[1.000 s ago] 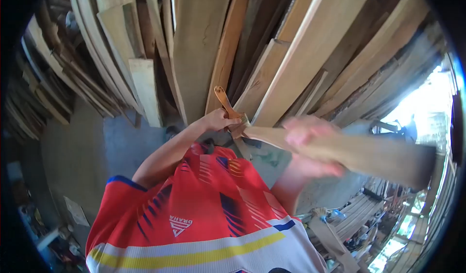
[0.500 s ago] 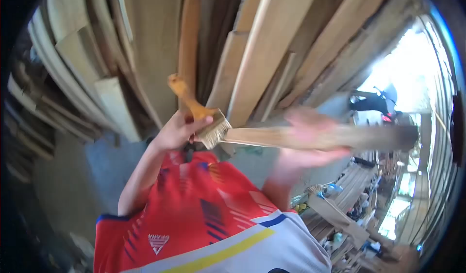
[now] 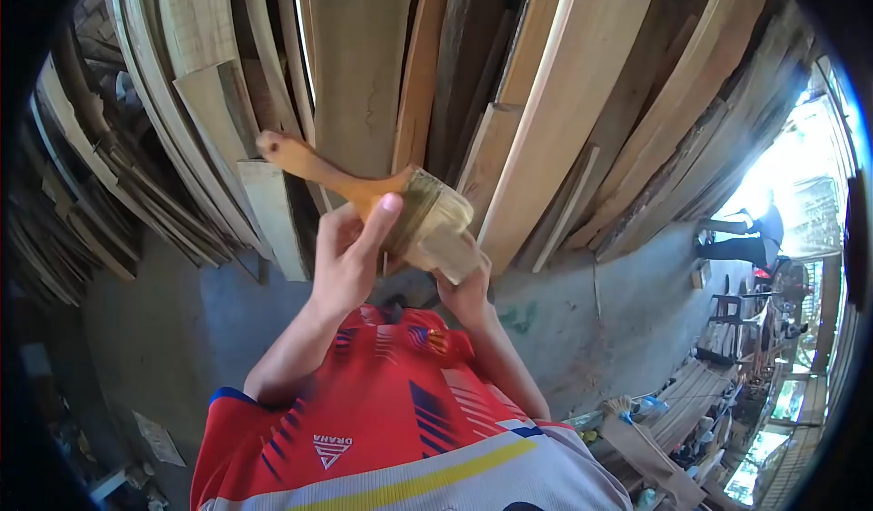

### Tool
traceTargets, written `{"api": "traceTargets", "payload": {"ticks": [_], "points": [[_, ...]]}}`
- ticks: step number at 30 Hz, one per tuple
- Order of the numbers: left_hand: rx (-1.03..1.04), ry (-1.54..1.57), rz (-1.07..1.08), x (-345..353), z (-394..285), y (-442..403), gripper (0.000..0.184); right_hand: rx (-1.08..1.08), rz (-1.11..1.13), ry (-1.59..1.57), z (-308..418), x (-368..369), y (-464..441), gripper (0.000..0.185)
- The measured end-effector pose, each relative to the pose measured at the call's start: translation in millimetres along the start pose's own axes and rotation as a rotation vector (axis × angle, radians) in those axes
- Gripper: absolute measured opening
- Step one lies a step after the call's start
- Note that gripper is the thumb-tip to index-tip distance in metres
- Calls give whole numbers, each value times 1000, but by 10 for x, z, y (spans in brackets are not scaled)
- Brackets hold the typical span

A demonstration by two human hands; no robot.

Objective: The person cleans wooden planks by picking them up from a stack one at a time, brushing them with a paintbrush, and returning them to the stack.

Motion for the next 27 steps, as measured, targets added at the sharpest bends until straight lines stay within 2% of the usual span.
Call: {"api": "traceTargets", "payload": {"ticks": [2,3,6,8,10,11,13,16,18,19,22,23,25,27], "points": [[85,45,-3,-23,-182,102,31,63,126,-49,-52,21,10,30],[177,58,-26,-23,-242,115,26,97,120,-99,-64,52,31,26],[718,-694,184,-176,-467,50,25,180,203,-83,-257,137,78,37],[765,-773,170,-29,-491,121,22,158,241,-20,-357,219,119,37],[925,-956,226,-23,-417,187,18,95,289,75,-591,347,252,37],[832,-1024,260,-73,-349,165,19,207,275,-138,-627,422,287,37],[629,-1157,323,-189,-272,112,22,170,315,4,-424,425,283,36],[528,-1027,59,-323,-372,30,26,191,313,77,-232,484,300,36],[588,-1019,-129,-445,-450,5,31,183,271,12,-197,497,343,34],[576,-1076,-157,-569,-443,-37,30,149,263,18,-166,474,343,33],[475,-1021,-8,-587,-349,-96,27,238,327,42,-242,420,378,34],[352,-1027,24,-547,-391,16,27,240,299,3,-244,412,380,33],[376,-699,55,-412,-345,138,28,255,347,23,-328,398,386,32],[420,-706,96,-384,-380,141,28,252,348,17,-324,402,427,32]]}}
Point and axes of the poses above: each hand's wrist, its own y-axis away from the middle knuckle, its own x-axis out of the palm, z = x × y, the point moved 1 cm from there along -y, towards the middle knuckle, and after that the axes turned 10 degrees about -z, right-handed, at the moved point
